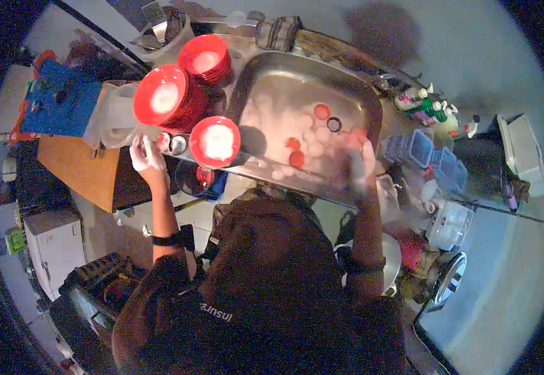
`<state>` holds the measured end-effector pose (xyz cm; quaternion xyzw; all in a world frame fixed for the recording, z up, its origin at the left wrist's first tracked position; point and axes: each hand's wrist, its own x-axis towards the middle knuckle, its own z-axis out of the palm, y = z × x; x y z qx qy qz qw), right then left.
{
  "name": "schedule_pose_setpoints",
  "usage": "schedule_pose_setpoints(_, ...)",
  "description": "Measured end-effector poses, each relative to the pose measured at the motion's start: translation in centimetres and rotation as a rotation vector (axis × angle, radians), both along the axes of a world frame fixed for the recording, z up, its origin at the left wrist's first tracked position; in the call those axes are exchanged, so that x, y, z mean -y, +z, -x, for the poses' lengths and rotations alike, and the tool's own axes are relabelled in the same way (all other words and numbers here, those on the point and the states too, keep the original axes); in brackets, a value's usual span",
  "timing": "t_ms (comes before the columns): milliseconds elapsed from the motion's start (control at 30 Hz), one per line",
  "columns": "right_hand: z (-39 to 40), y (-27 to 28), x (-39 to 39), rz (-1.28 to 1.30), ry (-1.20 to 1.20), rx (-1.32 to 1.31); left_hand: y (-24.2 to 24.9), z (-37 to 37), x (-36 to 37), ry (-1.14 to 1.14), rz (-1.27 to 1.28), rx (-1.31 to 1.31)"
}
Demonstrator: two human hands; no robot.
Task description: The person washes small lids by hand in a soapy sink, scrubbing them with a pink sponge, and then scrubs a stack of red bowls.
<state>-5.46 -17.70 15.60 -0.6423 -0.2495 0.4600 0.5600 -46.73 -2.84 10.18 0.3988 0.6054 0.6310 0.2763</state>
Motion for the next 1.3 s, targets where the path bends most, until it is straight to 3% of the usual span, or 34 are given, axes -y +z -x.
schedule_pose_setpoints(33, -0.3, 0.4, 0.0, -0.095, -0.004, -0.157, 1.7, -2.0, 0.5, -0.002, 0.006, 0.004)
schedule_pose_setpoints(67, -2.5, -1.0, 1.9, -0.128, 0.215, -0.279, 3.1, -3.9, 1.0, -0.145, -0.04, -0.172)
schedule_pose_setpoints(100, -2.5, -0.5, 1.8, -0.126, 0.216, -0.279, 4.6, -6.0, 1.6, -0.287, -0.088, -0.349)
schedule_pose_setpoints(167, -2.1, 0.6, 1.3, -0.333, 0.259, -0.387, 8.0, -11.7, 2.7, -0.633, -0.121, -0.358)
schedule_pose_setpoints(233, -4.2, 0.1, 2.0, -0.219, 0.279, -0.321, 3.8, -16.4, 2.7, -0.94, 0.12, -0.459)
schedule_pose_setpoints(300, -5.4, -1.7, 2.8, -0.181, 0.086, -0.528, 0.4, -21.6, 3.2, -1.197, 0.21, -0.507)
schedule_pose_setpoints(333, -6.2, -3.3, 3.7, -0.183, 0.079, -0.53, -3.5, -23.8, 3.1, -1.321, 0.252, -0.656)
schedule_pose_setpoints(400, -7.6, -6.4, 6.0, -0.558, 0.132, -0.027, -11.0, -26.7, 2.6, -1.453, 0.289, -0.811)
schedule_pose_setpoints(433, -7.4, -4.2, 6.1, -0.558, 0.121, -0.025, -13.6, -27.9, 2.3, -1.63, 0.326, -1.032)
schedule_pose_setpoints(467, -6.5, 0.3, 5.5, -0.444, 0.025, -0.458, -15.7, -28.9, 2.4, -1.8, 0.359, -1.261)
schedule_pose_setpoints(500, -6.2, 2.9, 5.5, -0.315, -0.074, -0.888, -17.4, -29.2, 2.6, -1.813, 0.355, -1.265)
schedule_pose_setpoints(533, -6.8, 3.1, 6.3, -0.356, -0.065, -0.981, -18.7, -29.1, 2.6, -1.844, 0.31, -1.118)
schedule_pose_setpoints(567, -7.2, 3.4, 7.1, -0.359, -0.08, -0.98, -20.6, -29.0, 2.6, -1.871, 0.267, -0.97)
schedule_pose_setpoints(600, -7.7, 3.8, 7.9, -0.403, -0.083, -0.955, -24.0, -29.3, 2.9, -1.654, 0.421, -1.026)
schedule_pose_setpoints(667, -9.0, 3.3, 10.4, -0.407, -0.174, -0.753, -25.1, -30.3, 2.9, -1.624, 0.501, -1.176)
schedule_pose_setpoints(733, -10.3, 3.9, 12.2, -0.386, -0.181, -0.777, -25.4, -31.5, 2.7, -1.503, 0.645, -1.473)
schedule_pose_setpoints(767, -11.1, 4.1, 13.1, -0.365, -0.173, -0.801, -25.5, -31.7, 2.6, -1.516, 0.64, -1.478)
schedule_pose_setpoints(867, -12.7, 2.7, 15.6, -0.428, -0.171, -0.78, -22.8, -32.2, 2.5, -1.366, 0.969, -1.462)
schedule_pose_setpoints(967, -13.7, 1.8, 16.8, -0.469, -0.149, -0.819, -22.3, -32.3, 2.6, -1.192, 0.937, -1.316)
schedule_pose_setpoints(1067, -14.0, 1.3, 16.8, -0.477, -0.139, -0.877, -23.7, -32.7, 2.6, -1.254, 0.986, -1.397)
schedule_pose_setpoints(1167, -13.7, 1.4, 15.8, -0.421, -0.238, -0.916, -33.1, -31.8, 1.8, -1.396, 1.042, -1.303)
schedule_pose_setpoints(1200, -13.1, 1.9, 15.1, -0.417, -0.276, -0.876, -30.6, -32.2, 2.2, -1.394, 1.04, -1.299)
schedule_pose_setpoints(1267, -12.2, 2.9, 14.2, -0.415, -0.308, -0.834, -22.1, -33.2, 3.7, -1.388, 0.662, -1.472)
schedule_pose_setpoints(1300, -12.0, 3.3, 13.7, -0.367, -0.338, -0.802, -22.7, -32.9, 3.7, -1.381, 0.661, -1.47)
